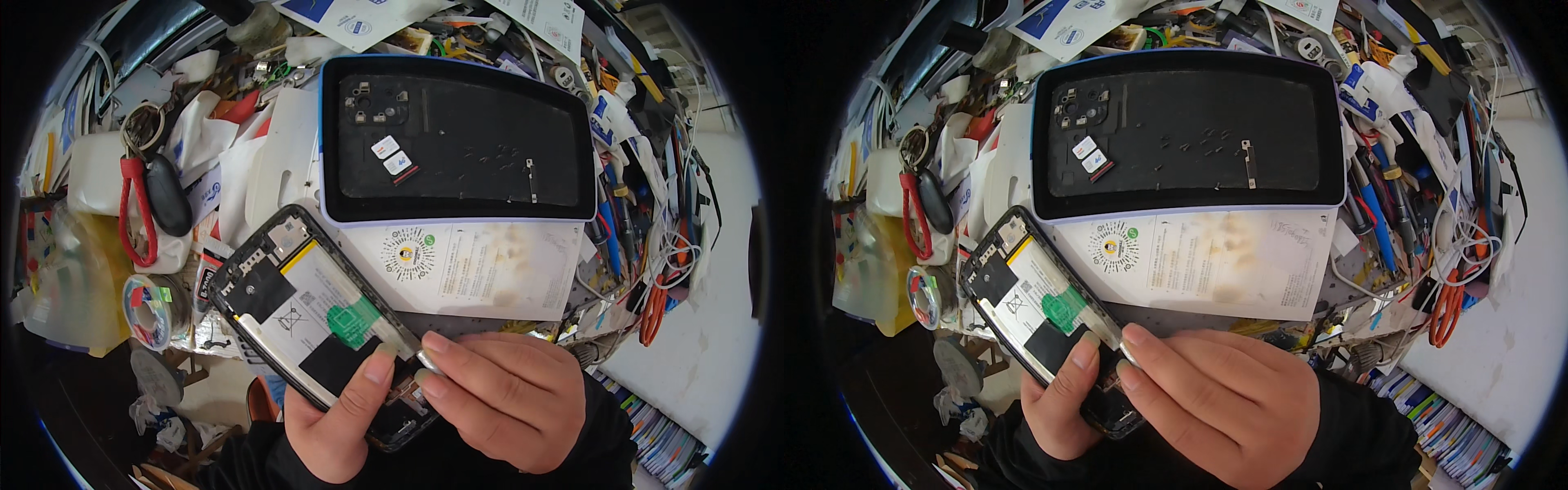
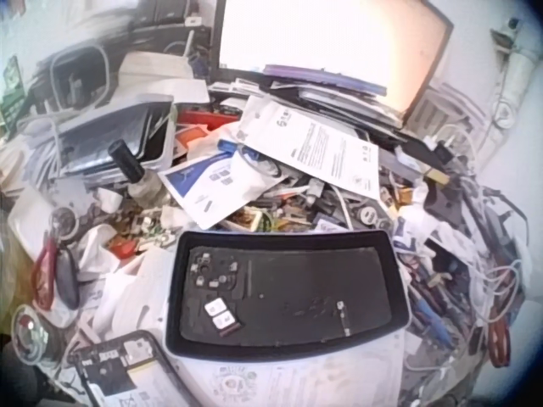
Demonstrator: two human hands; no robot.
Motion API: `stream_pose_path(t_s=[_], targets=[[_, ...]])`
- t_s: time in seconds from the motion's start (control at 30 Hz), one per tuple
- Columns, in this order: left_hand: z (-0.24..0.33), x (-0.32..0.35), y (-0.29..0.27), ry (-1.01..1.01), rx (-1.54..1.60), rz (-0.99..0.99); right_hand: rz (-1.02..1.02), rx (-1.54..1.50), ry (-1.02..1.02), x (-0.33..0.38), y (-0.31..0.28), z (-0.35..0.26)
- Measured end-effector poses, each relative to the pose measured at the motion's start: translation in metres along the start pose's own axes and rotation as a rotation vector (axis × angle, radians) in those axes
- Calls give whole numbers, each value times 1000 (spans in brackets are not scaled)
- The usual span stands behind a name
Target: The person uses a metal spudger to pry and separate the smartphone screen from the chassis, then removes the battery and detaches the display assembly. The phone is held in one hand while the other hand manipulates the tool and components.
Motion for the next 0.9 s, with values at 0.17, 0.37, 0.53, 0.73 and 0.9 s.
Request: stream_pose_path(t_s=[0.17,0.37,0.53,0.73,0.9], targets=[[0,-1,1,-5,2,-10,41,-27,19,-2,-1,1],[3,-3,2,17,-91,-44,50,-14,16,-2,1,0],[1,-4,2,-1,25,-63,67,-11,-20,-3,-2,4],[1,-6,2,51,-51,-92,-49,40,-98,-3,-4,5],[-1,-7,3,59,3,-94,-28,64,-123,-2,-7,3]])
Point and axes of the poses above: each hand's wrist, its own x-axis away from the middle knuckle, its own y-axis out of the palm, z = x × y, the point moved 5 cm from there along -x, towards the middle knuckle, and after that the axes turned 4 degrees about z, right-handed, at the moved point
